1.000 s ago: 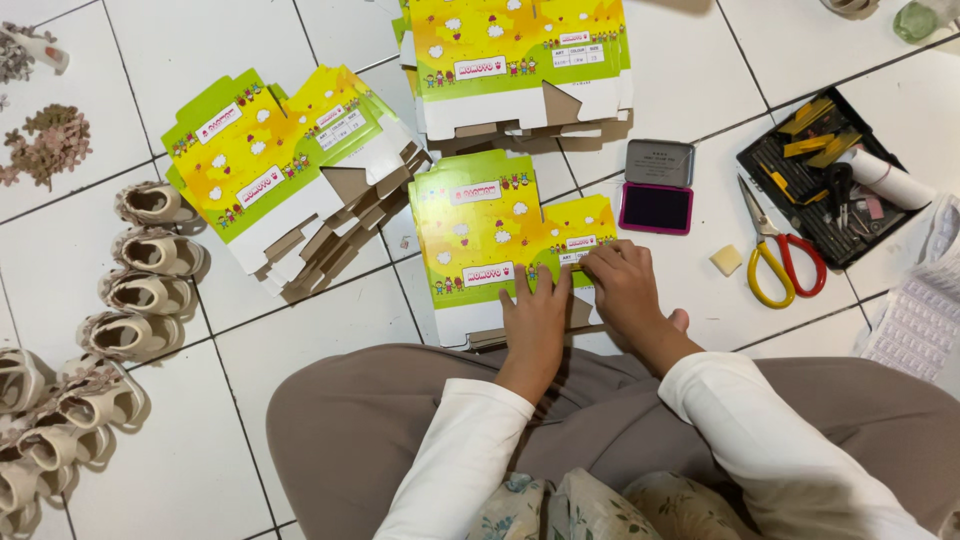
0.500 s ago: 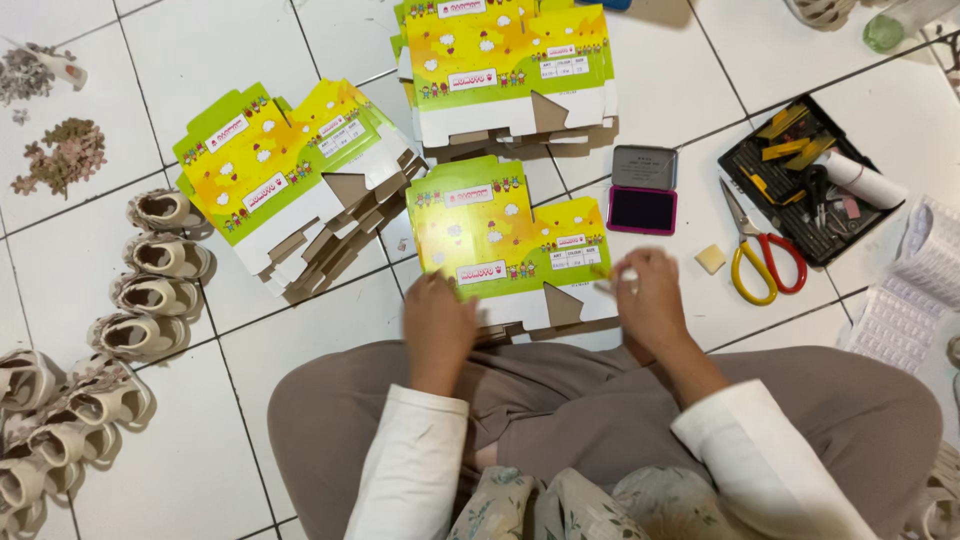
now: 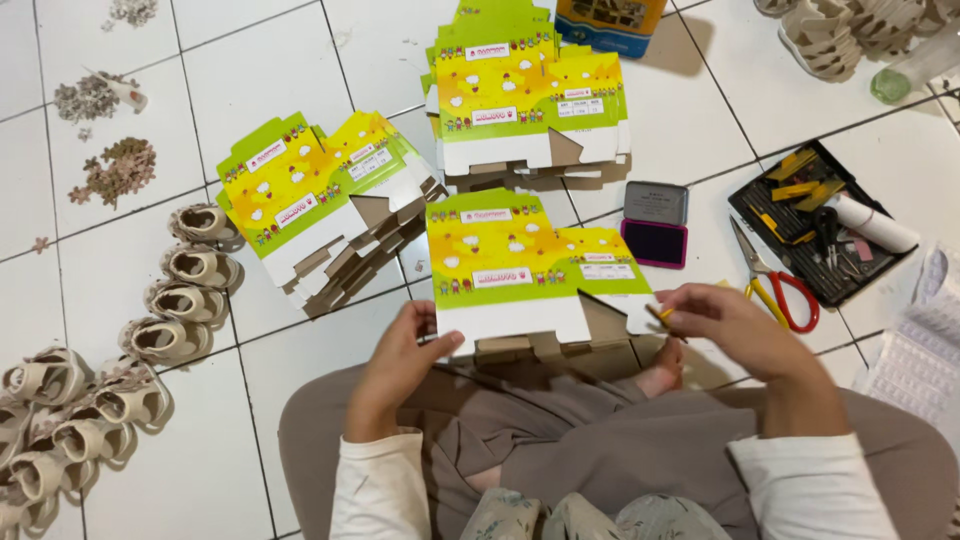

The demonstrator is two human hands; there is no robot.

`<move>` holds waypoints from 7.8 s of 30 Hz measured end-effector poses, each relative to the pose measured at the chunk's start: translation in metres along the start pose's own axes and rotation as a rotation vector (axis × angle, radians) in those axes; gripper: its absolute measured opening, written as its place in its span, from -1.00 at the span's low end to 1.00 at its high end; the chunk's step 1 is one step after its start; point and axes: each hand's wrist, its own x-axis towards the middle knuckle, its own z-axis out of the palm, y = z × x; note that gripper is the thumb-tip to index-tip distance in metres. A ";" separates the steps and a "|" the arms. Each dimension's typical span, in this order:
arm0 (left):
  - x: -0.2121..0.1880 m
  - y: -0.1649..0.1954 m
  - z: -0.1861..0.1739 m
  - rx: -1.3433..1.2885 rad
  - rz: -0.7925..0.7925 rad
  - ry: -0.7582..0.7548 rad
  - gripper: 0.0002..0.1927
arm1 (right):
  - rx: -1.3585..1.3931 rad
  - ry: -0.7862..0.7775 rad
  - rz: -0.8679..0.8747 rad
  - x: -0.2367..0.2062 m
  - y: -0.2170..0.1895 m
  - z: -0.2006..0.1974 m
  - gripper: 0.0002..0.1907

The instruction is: The person sits on the floor and stamps labels on flat-packed cardboard shoe boxes. They use a rubber stamp and ink pad, then use pliers to adjust the stamp before continuing to stamp more boxes.

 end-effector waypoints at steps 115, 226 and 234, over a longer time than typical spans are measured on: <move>0.048 -0.008 0.150 0.984 0.323 0.013 -0.29 | -1.079 0.806 -0.625 0.138 0.070 0.007 -0.87; 0.055 -0.053 0.164 1.192 0.339 0.042 -0.33 | -1.053 0.430 -0.851 0.100 0.054 0.103 -0.77; 0.052 -0.024 0.162 1.168 0.331 0.059 -0.31 | -1.004 0.398 -0.856 0.093 0.039 0.104 -0.77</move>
